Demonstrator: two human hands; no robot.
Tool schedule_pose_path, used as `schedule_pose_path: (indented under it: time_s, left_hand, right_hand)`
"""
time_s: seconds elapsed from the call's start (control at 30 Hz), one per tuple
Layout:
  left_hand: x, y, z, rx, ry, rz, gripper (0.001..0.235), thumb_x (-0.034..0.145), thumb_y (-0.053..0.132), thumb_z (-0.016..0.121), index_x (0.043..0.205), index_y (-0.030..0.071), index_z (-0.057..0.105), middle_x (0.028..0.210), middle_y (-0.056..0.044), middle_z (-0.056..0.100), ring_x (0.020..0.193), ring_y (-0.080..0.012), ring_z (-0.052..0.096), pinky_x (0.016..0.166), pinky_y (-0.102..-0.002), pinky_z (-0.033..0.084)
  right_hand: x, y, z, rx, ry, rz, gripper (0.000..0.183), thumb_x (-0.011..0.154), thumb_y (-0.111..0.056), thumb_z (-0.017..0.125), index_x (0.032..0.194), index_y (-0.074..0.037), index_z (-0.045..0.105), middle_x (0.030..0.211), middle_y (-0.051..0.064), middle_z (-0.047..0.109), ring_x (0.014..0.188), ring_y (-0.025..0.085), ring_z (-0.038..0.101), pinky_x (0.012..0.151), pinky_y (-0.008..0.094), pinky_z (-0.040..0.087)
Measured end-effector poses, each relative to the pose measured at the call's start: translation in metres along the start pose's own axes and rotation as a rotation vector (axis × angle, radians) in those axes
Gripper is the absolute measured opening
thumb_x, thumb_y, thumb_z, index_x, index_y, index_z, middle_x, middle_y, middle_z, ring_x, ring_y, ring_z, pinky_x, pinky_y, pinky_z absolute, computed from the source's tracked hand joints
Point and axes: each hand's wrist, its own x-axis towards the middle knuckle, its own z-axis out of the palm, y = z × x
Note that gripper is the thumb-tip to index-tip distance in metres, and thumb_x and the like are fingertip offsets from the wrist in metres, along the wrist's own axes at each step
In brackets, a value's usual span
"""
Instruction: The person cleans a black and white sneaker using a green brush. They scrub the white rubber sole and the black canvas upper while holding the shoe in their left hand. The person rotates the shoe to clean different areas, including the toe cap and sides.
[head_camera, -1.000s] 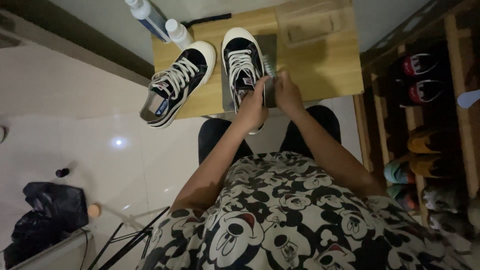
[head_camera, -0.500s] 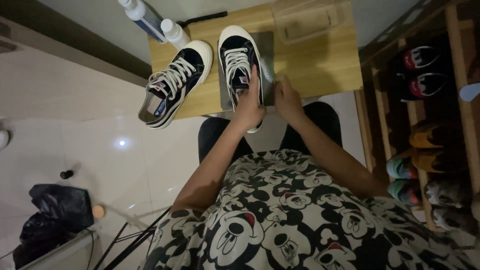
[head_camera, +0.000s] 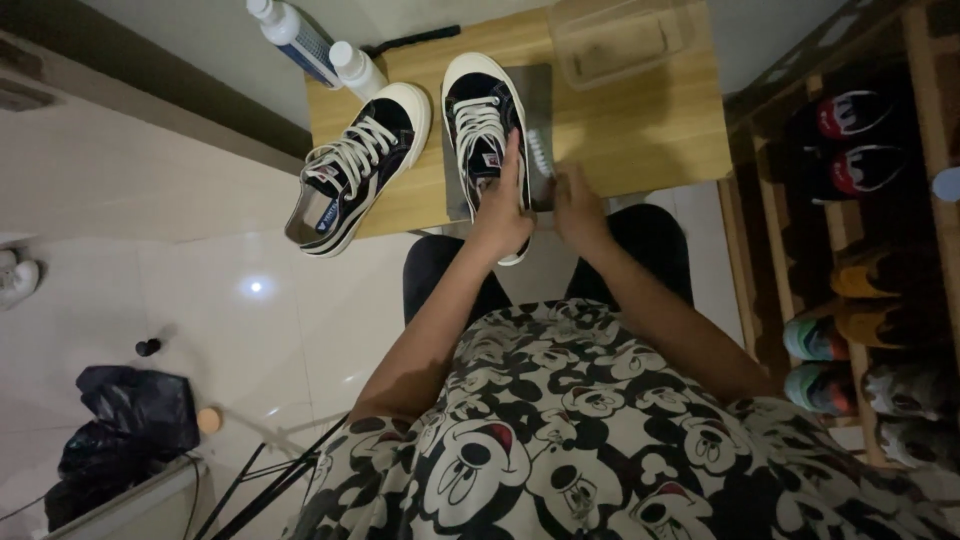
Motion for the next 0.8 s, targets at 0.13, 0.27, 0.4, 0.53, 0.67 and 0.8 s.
schedule_pose_path:
  time_s: [0.13,0.27,0.4,0.53,0.67,0.8]
  left_hand:
    - [-0.009,0.026,-0.007,0.000,-0.019,-0.030,0.105,0.084,-0.019,0.050,0.166,0.019,-0.004,0.158,-0.044,0.025,0.089,-0.0479,0.070,0.076,-0.054,0.052]
    - [-0.008,0.011,-0.001,0.023,0.011,0.015,0.107,0.081,-0.022,0.051,0.166,0.017,-0.001,0.156,-0.047,0.024,0.091,-0.0544,0.067,0.075,-0.052,0.051]
    - [-0.017,0.038,-0.008,0.001,0.018,0.023,0.108,0.080,-0.023,0.049,0.166,0.019,-0.001,0.157,-0.048,0.022,0.095,-0.0599,0.065,0.077,-0.054,0.051]
    - [-0.014,0.036,-0.007,-0.011,0.031,0.042,0.107,0.079,-0.022,0.049,0.166,0.018,0.000,0.157,-0.047,0.023,0.091,-0.0589,0.066,0.078,-0.056,0.050]
    - [-0.015,0.034,-0.006,0.006,0.039,0.036,0.107,0.081,-0.020,0.052,0.166,0.019,0.000,0.155,-0.048,0.025,0.099,-0.0634,0.063,0.078,-0.057,0.051]
    - [-0.013,0.038,-0.007,-0.013,0.074,0.067,0.108,0.081,-0.019,0.054,0.165,0.017,-0.003,0.151,-0.053,0.025,0.101,-0.0657,0.063,0.078,-0.060,0.050]
  right_hand:
    - [-0.003,0.007,0.006,0.012,-0.029,-0.103,0.023,0.110,-0.022,0.042,0.126,-0.007,0.049,0.090,0.026,0.064,0.084,0.041,0.070,0.063,0.049,0.055]
    - [-0.011,-0.002,0.000,0.079,-0.047,-0.074,0.020,0.109,-0.022,0.035,0.113,-0.010,0.051,0.082,0.012,0.063,0.070,0.023,0.064,0.058,0.037,0.052]
    - [-0.020,0.003,0.005,0.049,-0.079,-0.044,0.021,0.110,-0.022,0.037,0.119,-0.009,0.052,0.092,0.016,0.063,0.081,0.027,0.065,0.070,0.042,0.052]
    - [-0.019,0.002,0.001,0.066,-0.056,0.005,0.022,0.109,-0.021,0.039,0.127,-0.015,0.049,0.099,0.017,0.063,0.087,0.029,0.065,0.075,0.045,0.051]
    - [-0.017,0.009,0.008,0.038,-0.044,0.002,0.021,0.109,-0.023,0.039,0.120,-0.013,0.054,0.094,0.017,0.062,0.083,0.031,0.066,0.074,0.044,0.050]
    - [-0.023,-0.007,0.005,0.060,-0.032,-0.021,0.027,0.107,-0.024,0.042,0.129,-0.015,0.053,0.099,0.024,0.066,0.091,0.041,0.069,0.078,0.053,0.050]
